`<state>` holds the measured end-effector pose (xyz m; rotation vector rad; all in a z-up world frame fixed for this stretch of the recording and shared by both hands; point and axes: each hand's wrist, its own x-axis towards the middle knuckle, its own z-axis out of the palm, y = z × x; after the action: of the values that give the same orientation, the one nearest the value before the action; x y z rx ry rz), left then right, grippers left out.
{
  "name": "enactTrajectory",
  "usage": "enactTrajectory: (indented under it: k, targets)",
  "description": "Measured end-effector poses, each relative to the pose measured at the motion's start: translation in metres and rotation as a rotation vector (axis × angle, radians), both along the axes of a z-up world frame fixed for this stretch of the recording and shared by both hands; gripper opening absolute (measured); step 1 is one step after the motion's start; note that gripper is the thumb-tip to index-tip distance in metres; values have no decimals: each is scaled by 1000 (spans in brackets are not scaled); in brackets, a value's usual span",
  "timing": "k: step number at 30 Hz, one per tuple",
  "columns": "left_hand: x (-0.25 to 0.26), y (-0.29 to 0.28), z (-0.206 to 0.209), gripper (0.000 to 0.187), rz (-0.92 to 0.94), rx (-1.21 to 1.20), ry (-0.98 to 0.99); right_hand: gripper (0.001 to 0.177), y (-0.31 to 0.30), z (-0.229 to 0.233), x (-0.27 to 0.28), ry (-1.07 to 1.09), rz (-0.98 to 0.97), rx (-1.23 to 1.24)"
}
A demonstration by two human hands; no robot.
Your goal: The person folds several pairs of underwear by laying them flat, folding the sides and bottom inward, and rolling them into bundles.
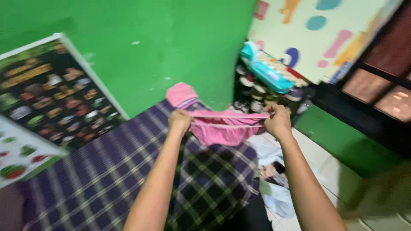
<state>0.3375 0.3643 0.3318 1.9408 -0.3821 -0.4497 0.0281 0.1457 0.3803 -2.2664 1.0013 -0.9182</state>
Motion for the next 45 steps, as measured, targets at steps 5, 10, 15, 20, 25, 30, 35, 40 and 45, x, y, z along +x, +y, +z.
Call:
enactTrajectory:
  k: [5,10,15,20,25,30,35,40,45]
  targets:
    - [65,144,19,5,-267,435,62,38,64,14,91,284,350,395]
    - [77,275,76,13,287,340,-192,33,155,21,177,427,649,339]
    - [91,358,103,31,638,-130,-730,41,232,47,235,39,573,-45]
    - [79,422,64,30,650,-101,-870,42,299,19,266,-101,592,-113]
    - [33,462,-53,26,492,323,-312,81,342,-87,258,589,739,39]
    - [8,491,-99,55,315,457,-252,100,367,-115,258,863,552,63]
    - [11,484,-109,50,359,487,-308,76,385,-137,275,553,707,-62]
    - [22,467,-148,24,486,36,-260,113,415,-127,277,831,737,-57]
    - [34,415,-119,34,350,-685,-57,93,453,-118,285,410,910,-204]
